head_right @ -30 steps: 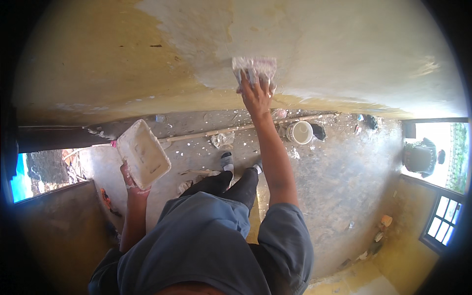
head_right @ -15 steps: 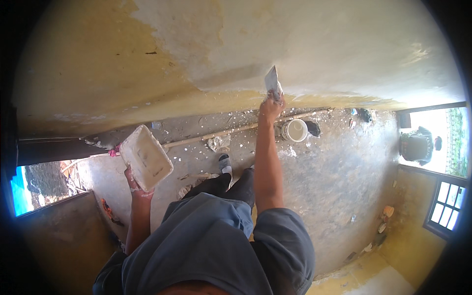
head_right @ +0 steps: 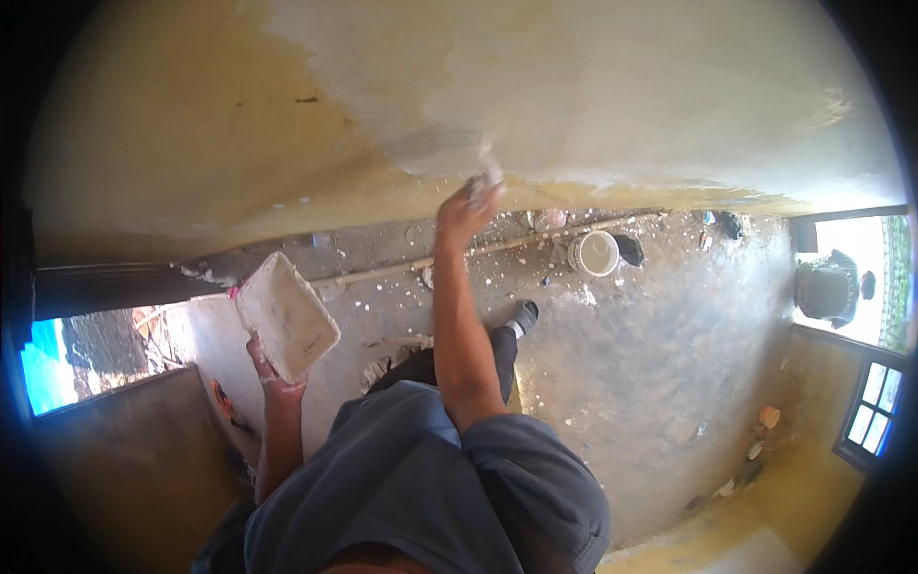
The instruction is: The person applies plaster to a wall using a putty knife and a plastic container. They scrape plaster from the container onto the knife and smooth it over the yellow surface of the wall, and they also clean the knife in a bucket of water.
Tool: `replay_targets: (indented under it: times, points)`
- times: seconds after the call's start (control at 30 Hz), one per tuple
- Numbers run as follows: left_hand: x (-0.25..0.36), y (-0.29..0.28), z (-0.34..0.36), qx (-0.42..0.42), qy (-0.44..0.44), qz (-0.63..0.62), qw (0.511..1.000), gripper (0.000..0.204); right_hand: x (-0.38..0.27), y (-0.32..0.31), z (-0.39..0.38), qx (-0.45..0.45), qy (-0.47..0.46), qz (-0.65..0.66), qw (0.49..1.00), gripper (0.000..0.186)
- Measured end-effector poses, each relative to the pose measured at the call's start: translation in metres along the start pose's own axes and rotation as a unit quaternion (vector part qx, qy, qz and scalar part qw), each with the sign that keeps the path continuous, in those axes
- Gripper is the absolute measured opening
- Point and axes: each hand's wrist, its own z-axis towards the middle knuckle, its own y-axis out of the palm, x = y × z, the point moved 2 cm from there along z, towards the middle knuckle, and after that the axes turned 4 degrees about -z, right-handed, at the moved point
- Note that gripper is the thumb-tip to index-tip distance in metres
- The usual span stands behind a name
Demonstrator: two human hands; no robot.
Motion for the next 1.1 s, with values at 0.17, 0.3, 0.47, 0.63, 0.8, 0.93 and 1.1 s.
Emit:
replay_targets:
  times: [0.17, 0.3, 0.47, 0.63, 0.8, 0.93, 1.1]
  points:
    - [-0.003, 0.014, 0.008, -0.062, -0.024, 0.01, 0.998, 0.069, -0.015, 0.035, 0.027, 0.119, -0.119, -0.169, 0.971, 0.046]
    - [-0.003, 0.018, 0.004, -0.052, -0.019, 0.01, 0.998, 0.068, -0.006, 0.057, -0.053, -0.124, -0.053, 0.037, 0.99, 0.045]
    - [0.0, -0.005, -0.002, -0.044, -0.018, 0.011, 0.999, 0.068, -0.07, -0.008, 0.024, 0.023, 0.077, 0.144, 0.986, 0.031]
    - [-0.001, 0.008, 0.006, -0.059, -0.044, 0.008, 0.997, 0.066, -0.078, 0.044, -0.036, -0.107, -0.087, -0.001, 0.99, 0.055]
    - [0.0, 0.004, 0.002, -0.062, -0.038, -0.01, 0.997, 0.066, -0.023, 0.008, 0.009, 0.035, -0.243, -0.173, 0.954, 0.04]
    - [0.0, 0.0, 0.005, -0.043, -0.039, -0.01, 0.998, 0.066, -0.022, -0.025, 0.074, 0.062, 0.157, 0.209, 0.963, 0.038]
    - [0.0, 0.002, 0.004, -0.046, -0.036, -0.002, 0.998, 0.069, -0.002, 0.03, -0.044, -0.167, -0.3, -0.078, 0.936, 0.037]
